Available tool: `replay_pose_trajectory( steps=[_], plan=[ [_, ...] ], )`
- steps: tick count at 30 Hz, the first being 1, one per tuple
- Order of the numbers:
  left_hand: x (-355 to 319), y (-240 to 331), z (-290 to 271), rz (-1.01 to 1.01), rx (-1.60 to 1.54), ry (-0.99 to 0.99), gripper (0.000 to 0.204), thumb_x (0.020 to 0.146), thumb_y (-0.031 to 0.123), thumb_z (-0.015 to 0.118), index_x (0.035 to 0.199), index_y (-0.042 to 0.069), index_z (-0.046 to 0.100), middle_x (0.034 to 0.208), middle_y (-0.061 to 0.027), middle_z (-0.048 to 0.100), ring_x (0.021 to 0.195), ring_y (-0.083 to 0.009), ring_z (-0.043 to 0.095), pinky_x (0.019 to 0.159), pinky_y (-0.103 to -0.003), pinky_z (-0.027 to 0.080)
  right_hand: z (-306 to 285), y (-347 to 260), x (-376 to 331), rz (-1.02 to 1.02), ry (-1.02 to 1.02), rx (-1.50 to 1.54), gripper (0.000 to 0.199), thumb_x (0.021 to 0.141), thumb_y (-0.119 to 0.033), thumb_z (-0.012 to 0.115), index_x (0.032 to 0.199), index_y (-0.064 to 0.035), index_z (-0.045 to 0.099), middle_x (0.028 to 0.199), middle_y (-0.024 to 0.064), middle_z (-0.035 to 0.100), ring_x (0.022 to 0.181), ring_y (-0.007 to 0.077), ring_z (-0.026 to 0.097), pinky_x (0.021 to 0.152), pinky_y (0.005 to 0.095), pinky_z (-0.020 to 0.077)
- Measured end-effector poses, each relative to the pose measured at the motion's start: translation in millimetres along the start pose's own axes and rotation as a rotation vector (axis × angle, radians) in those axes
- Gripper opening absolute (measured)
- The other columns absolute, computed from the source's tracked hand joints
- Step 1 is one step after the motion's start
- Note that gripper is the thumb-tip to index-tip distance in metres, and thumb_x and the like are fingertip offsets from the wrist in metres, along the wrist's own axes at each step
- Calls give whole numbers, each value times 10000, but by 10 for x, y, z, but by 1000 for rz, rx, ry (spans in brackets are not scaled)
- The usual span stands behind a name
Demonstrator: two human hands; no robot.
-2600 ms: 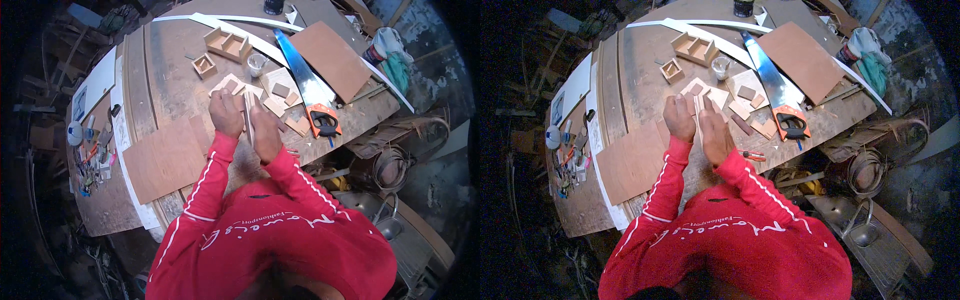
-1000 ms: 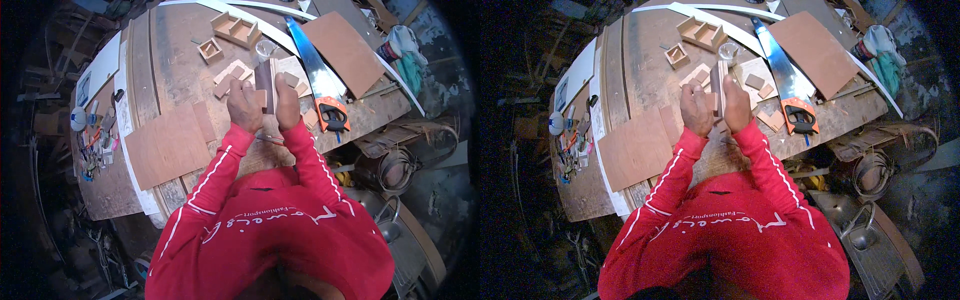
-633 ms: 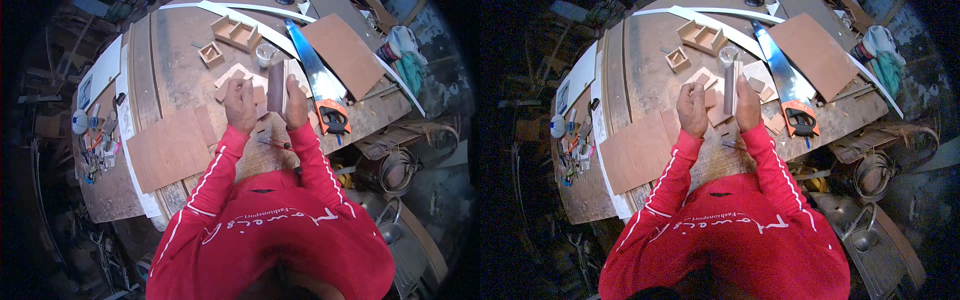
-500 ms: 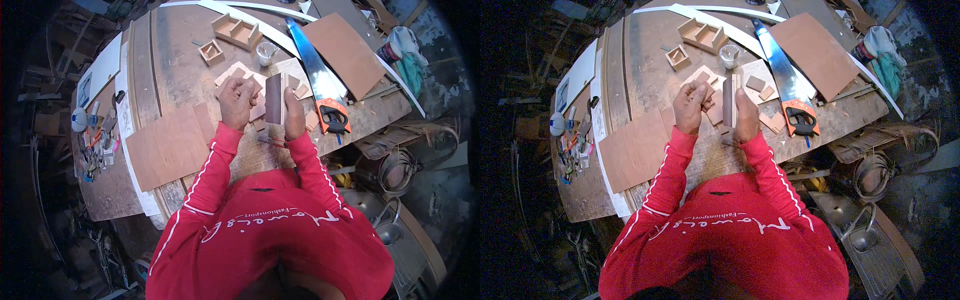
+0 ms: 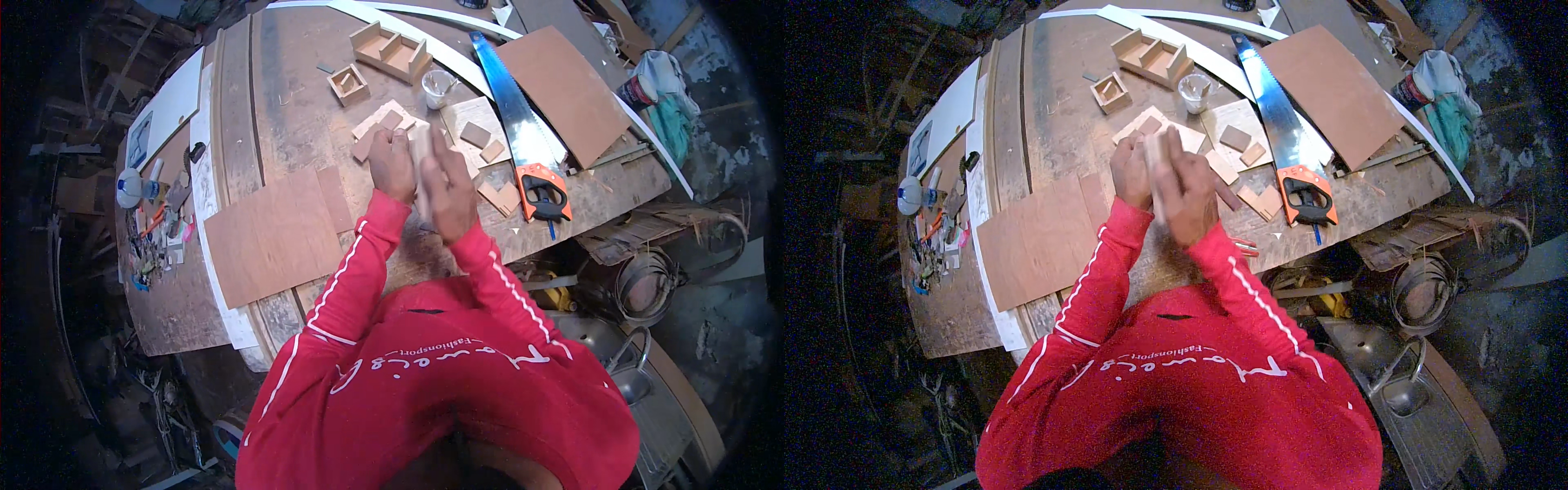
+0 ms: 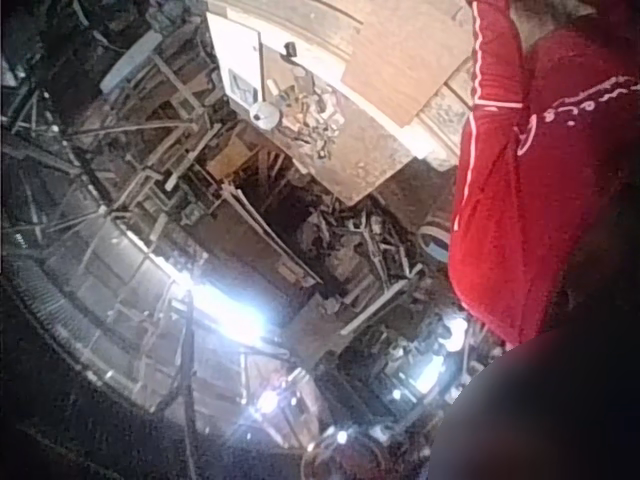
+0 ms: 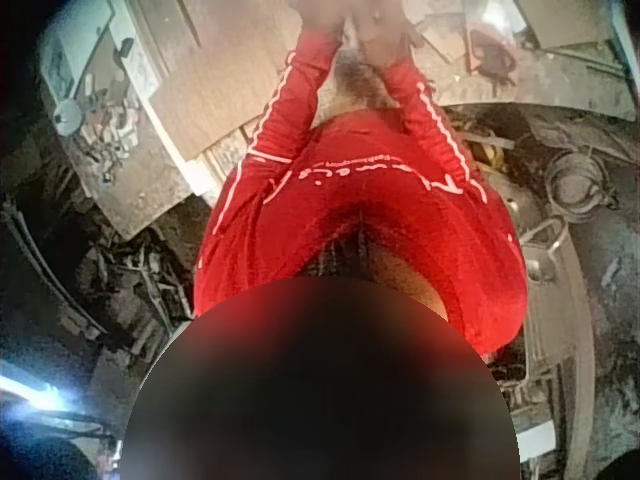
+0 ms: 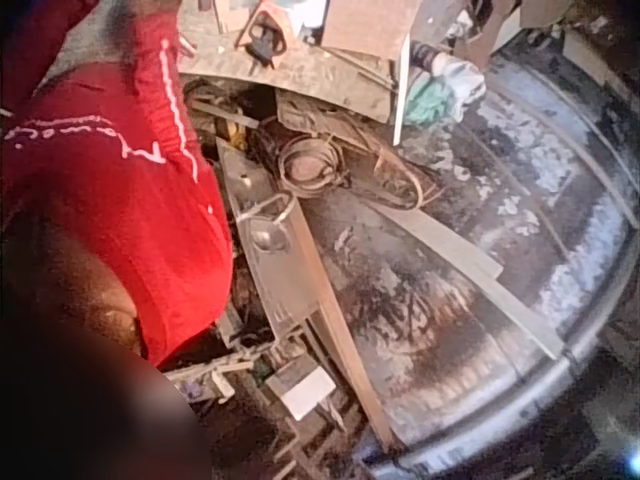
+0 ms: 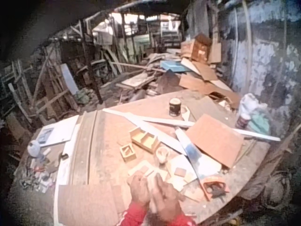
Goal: Marking and dry-fitting wooden pieces for a small assembly at a workbench.
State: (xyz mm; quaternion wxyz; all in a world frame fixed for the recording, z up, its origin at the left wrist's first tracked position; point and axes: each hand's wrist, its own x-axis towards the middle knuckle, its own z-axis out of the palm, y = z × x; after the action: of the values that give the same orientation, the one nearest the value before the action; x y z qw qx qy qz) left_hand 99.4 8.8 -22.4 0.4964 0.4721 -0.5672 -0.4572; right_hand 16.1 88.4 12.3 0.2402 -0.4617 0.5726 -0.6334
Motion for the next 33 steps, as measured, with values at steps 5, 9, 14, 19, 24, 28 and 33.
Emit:
replay_pose_trajectory(
  steps=[5, 9, 14, 19, 24, 28, 33],
  plan=[
    [26, -147, -26, 53, 225, -153, 259, 917, 119, 400, 983, -24, 606, 916, -88, 608, 796, -141, 567, 666, -285, 460, -60, 15, 70, 9, -99, -274, 465, 922, -220, 463, 1354, -53, 417, 929, 122, 524, 870, 190, 502, 810, 285, 412],
    [49, -167, -39, -75, 116, -221, 322, 904, 95, 354, 1097, -12, 588, 1045, -95, 614, 924, -170, 590, 757, -293, 485, -50, 34, 87, -80, -119, -284, 459, 914, -207, 467, 1339, -36, 432, 915, 125, 505, 847, 203, 496, 774, 284, 418],
    [-6, -79, -82, -74, -263, -238, 371, 927, 197, 362, 1178, -13, 536, 1087, -83, 592, 950, -177, 588, 791, -302, 487, -41, 20, 30, -333, -150, -384, 474, 898, -194, 483, 1349, -60, 427, 981, 138, 493, 864, 211, 500, 775, 298, 420],
    [-94, 137, -3, -404, -320, -194, 235, 883, 166, 453, 792, 1, 594, 751, -69, 582, 720, -170, 564, 608, -326, 438, -96, 187, 410, 196, -137, -289, 488, 944, -304, 429, 1359, -49, 406, 928, 121, 573, 829, 155, 526, 793, 280, 426],
    [-74, 179, 38, -411, -341, -41, 278, 901, 273, 564, 862, 5, 501, 631, -52, 536, 448, -108, 483, 361, -246, 366, -193, 351, 222, 273, 22, 168, 463, 970, -355, 366, 1126, 36, 559, 880, 62, 631, 759, 110, 573, 686, 232, 461],
    [-36, 81, 21, -309, -321, -44, 202, 871, 184, 608, 862, 17, 495, 672, -79, 569, 493, -116, 522, 387, -240, 410, -212, 350, -2, 495, 10, 462, 452, 967, -355, 334, 1020, 16, 587, 812, 72, 603, 710, 132, 554, 651, 261, 447],
    [-142, 111, 62, 226, 141, -73, 233, 894, 184, 544, 910, -46, 510, 792, -144, 607, 695, -213, 596, 607, -323, 475, -128, 277, 36, 438, -7, 417, 435, 965, -338, 354, 1064, 27, 568, 938, 97, 607, 810, 153, 557, 728, 270, 445]
  ],
)
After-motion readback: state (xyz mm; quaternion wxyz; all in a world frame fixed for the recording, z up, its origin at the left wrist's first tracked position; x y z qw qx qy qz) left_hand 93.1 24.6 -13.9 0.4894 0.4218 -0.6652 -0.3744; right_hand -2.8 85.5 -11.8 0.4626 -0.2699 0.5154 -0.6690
